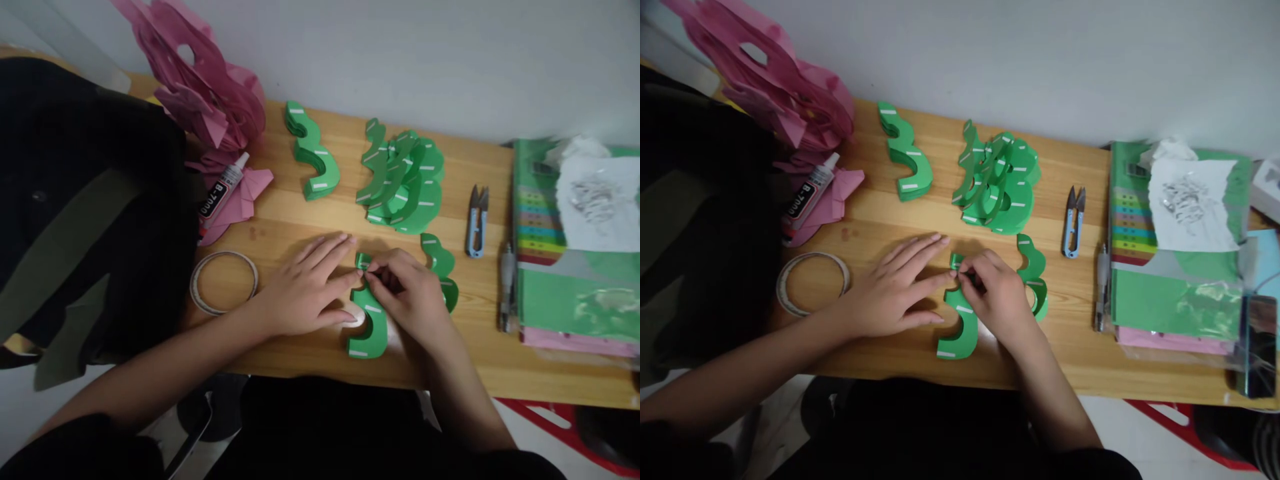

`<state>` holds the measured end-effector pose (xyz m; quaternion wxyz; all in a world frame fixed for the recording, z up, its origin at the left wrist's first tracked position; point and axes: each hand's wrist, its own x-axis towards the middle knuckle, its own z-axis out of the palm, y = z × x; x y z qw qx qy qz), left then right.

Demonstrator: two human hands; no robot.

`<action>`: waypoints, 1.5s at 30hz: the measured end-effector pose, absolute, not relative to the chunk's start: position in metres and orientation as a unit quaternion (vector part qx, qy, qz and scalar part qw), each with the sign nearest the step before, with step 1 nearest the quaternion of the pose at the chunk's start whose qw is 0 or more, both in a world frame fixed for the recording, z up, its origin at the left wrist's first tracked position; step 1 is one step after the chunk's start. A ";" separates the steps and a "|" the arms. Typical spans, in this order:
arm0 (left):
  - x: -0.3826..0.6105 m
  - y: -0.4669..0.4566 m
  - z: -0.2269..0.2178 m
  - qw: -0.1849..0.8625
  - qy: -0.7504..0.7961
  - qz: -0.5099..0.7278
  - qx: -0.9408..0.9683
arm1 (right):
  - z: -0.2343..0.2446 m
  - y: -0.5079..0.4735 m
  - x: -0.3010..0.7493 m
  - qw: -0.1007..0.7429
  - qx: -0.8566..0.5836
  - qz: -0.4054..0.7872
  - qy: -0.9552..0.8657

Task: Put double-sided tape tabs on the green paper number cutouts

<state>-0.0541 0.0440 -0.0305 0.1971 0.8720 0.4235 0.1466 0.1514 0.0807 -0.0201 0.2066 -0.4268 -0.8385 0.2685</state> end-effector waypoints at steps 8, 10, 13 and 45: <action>-0.054 0.045 -0.032 0.190 0.394 0.129 0.890 | -0.019 0.082 0.151 0.195 -0.423 0.274 -0.841; -0.054 0.045 -0.033 0.200 0.391 0.131 0.889 | -0.019 0.082 0.151 0.191 -0.429 0.279 -0.837; -0.054 0.044 -0.033 0.206 0.394 0.136 0.885 | -0.019 0.082 0.152 0.189 -0.432 0.280 -0.836; -0.055 0.044 -0.032 0.197 0.404 0.114 0.886 | -0.025 0.088 0.149 0.177 -0.411 0.260 -0.856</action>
